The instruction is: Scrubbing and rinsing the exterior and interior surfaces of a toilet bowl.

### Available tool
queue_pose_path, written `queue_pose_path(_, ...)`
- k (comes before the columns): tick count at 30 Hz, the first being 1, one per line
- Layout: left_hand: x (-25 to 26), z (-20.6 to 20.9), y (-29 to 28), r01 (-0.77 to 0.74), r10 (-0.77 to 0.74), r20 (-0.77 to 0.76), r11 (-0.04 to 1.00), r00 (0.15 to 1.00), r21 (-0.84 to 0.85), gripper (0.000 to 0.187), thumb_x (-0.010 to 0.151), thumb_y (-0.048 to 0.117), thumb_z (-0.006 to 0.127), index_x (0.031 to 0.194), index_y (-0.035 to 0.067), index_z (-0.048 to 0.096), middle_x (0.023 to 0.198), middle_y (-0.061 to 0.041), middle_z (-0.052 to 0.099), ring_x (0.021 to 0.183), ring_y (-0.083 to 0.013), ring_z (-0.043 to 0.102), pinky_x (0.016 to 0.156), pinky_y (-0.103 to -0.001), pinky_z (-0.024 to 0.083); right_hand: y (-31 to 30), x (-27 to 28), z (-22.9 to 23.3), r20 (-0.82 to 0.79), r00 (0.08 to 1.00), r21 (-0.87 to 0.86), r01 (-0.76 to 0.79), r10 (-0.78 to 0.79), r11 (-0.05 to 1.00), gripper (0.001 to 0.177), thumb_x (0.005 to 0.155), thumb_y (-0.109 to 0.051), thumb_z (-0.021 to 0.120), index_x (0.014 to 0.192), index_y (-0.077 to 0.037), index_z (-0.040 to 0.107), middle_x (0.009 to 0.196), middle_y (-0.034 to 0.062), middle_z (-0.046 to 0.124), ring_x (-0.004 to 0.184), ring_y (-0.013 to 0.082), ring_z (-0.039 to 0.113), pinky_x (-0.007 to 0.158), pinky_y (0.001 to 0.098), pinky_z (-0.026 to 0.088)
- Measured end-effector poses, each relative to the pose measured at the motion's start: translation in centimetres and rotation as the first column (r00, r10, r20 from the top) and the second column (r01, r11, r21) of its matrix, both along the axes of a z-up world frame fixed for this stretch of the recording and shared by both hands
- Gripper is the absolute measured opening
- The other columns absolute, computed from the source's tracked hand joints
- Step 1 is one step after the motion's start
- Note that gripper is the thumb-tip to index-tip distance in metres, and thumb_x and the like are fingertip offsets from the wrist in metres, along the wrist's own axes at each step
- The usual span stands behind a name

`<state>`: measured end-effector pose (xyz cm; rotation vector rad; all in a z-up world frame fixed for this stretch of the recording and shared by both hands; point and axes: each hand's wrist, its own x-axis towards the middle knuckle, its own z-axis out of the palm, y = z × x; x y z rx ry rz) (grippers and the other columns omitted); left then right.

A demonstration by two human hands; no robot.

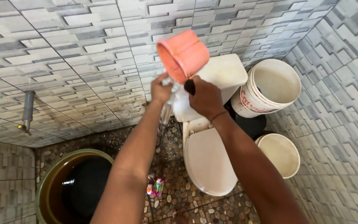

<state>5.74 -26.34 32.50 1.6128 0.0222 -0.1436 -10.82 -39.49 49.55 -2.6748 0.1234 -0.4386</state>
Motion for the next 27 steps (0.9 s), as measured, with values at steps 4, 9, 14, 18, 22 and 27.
queue_pose_path(4,0.5,-0.4,-0.9,0.054,-0.07,0.327,0.997,0.942,0.058,0.051,0.082,-0.013,0.076,0.13,0.002,0.072,0.129,-0.017,0.074,0.115,-0.0233,0.068,0.096,-0.03,0.05,-0.2,-0.2,-2.0,0.097,0.993,-0.092,-0.058,0.067,0.994,0.025,0.083,-0.012,0.066,0.107,-0.009,0.06,0.093,0.0111,0.072,0.083,0.0392,0.069,0.068,0.0523,0.054)
queue_pose_path(9,1.5,2.1,0.1,-0.052,0.031,0.1,0.975,0.995,0.216,0.037,0.088,0.004,0.07,0.125,0.004,0.074,0.111,-0.018,0.079,0.097,-0.0219,0.076,0.091,-0.033,0.057,0.3,0.8,-3.7,0.198,0.97,-0.154,-0.11,0.14,0.982,0.023,0.086,-0.01,0.063,0.109,-0.013,0.064,0.095,0.0057,0.072,0.09,0.0302,0.072,0.068,0.048,0.055)
queue_pose_path(14,-0.4,1.2,2.2,-0.051,0.025,0.105,0.966,0.994,0.254,0.037,0.085,0.008,0.075,0.123,0.007,0.074,0.115,-0.016,0.077,0.096,-0.0217,0.074,0.088,-0.033,0.055,1.9,-1.4,-7.0,0.217,0.971,0.187,0.064,-0.105,0.98,0.039,0.08,-0.015,0.075,0.117,-0.009,0.067,0.101,0.01,0.075,0.092,0.0315,0.072,0.075,0.044,0.057)
queue_pose_path(18,3.2,-7.5,2.0,0.006,-0.007,0.12,1.0,0.993,0.004,0.065,0.078,-0.003,0.063,0.141,0.012,0.062,0.136,-0.013,0.067,0.113,-0.0193,0.069,0.096,-0.03,0.055,3.5,-4.2,-14.2,0.341,0.901,0.537,0.046,-0.267,0.842,0.036,0.085,-0.017,0.083,0.113,-0.002,0.065,0.098,0.0089,0.075,0.085,0.0197,0.074,0.077,0.0341,0.059)
queue_pose_path(22,-2.3,-7.0,4.6,0.019,-0.042,0.223,0.995,0.974,0.101,0.054,0.092,0.005,0.063,0.146,0.01,0.054,0.129,-0.016,0.069,0.109,-0.025,0.068,0.095,-0.033,0.055,10.3,-6.6,-16.6,0.089,0.917,0.585,0.269,-0.39,0.765,0.034,0.086,-0.018,0.084,0.111,-0.001,0.067,0.074,0.0087,0.068,0.065,0.0177,0.062,0.064,0.0316,0.051)
queue_pose_path(27,-7.7,-15.8,15.3,-0.077,0.083,0.263,0.996,0.961,-0.033,0.05,0.089,0.01,0.078,0.134,0.0,0.058,0.126,-0.015,0.069,0.116,-0.024,0.064,0.099,-0.034,0.051,19.7,-9.2,-21.3,0.121,0.98,0.46,0.083,-0.155,0.884,0.024,0.089,-0.016,0.082,0.101,-0.005,0.065,0.077,0.0093,0.068,0.067,0.0171,0.066,0.067,0.0299,0.054)
